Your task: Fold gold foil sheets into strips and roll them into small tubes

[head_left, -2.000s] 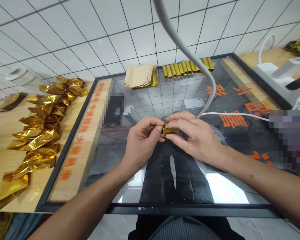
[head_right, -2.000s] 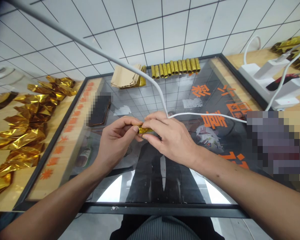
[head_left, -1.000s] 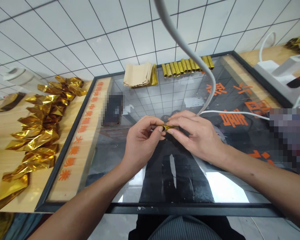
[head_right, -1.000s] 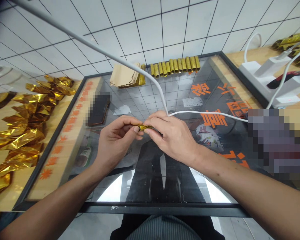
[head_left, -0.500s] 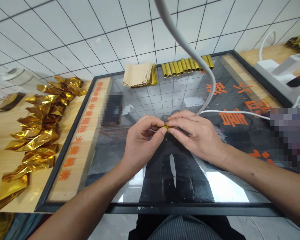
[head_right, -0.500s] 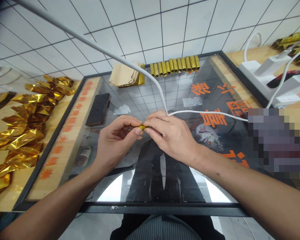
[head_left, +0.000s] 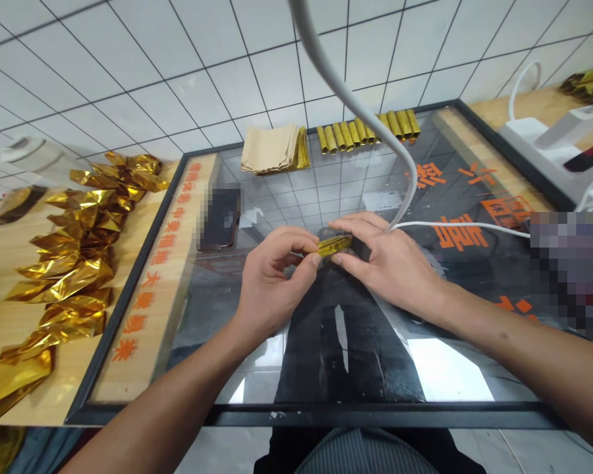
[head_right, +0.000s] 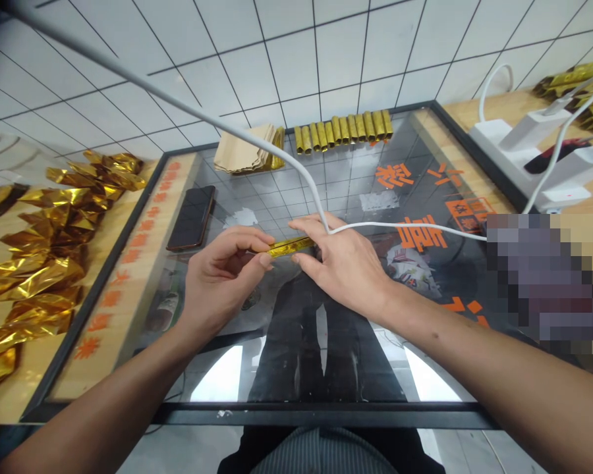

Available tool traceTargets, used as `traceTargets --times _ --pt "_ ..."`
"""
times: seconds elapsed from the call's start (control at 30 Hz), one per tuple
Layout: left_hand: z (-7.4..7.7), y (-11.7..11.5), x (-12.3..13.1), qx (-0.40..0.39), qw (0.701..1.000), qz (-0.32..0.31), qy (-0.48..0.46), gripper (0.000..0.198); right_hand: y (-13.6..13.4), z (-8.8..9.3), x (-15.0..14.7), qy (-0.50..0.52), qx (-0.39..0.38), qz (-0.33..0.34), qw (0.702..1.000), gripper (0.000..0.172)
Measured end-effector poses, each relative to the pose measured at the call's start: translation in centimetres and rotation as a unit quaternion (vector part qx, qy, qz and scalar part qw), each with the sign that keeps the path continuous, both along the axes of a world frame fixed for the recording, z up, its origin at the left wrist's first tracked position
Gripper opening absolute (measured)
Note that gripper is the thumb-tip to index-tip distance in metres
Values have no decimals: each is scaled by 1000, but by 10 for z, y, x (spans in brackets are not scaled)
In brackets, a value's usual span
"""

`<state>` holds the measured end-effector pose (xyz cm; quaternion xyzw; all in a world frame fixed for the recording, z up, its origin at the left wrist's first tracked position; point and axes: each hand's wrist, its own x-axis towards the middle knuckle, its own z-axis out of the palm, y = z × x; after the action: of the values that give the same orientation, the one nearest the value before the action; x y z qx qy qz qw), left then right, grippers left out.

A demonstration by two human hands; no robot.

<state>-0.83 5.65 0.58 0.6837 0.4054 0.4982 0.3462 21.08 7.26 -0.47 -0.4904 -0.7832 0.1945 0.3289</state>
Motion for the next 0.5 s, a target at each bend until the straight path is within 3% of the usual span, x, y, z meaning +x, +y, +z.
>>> traceTargets --times 0.2,0.37,0.5 --pt "2 4 -6 33 999 -8 13 8 2 1 2 20 -26 28 999 16" --pt "4 7 -10 49 998 -25 43 3 0 4 1 39 -38 68 996 35" --pt "4 7 -11 44 998 -43 28 4 0 6 1 81 -20 105 991 33"
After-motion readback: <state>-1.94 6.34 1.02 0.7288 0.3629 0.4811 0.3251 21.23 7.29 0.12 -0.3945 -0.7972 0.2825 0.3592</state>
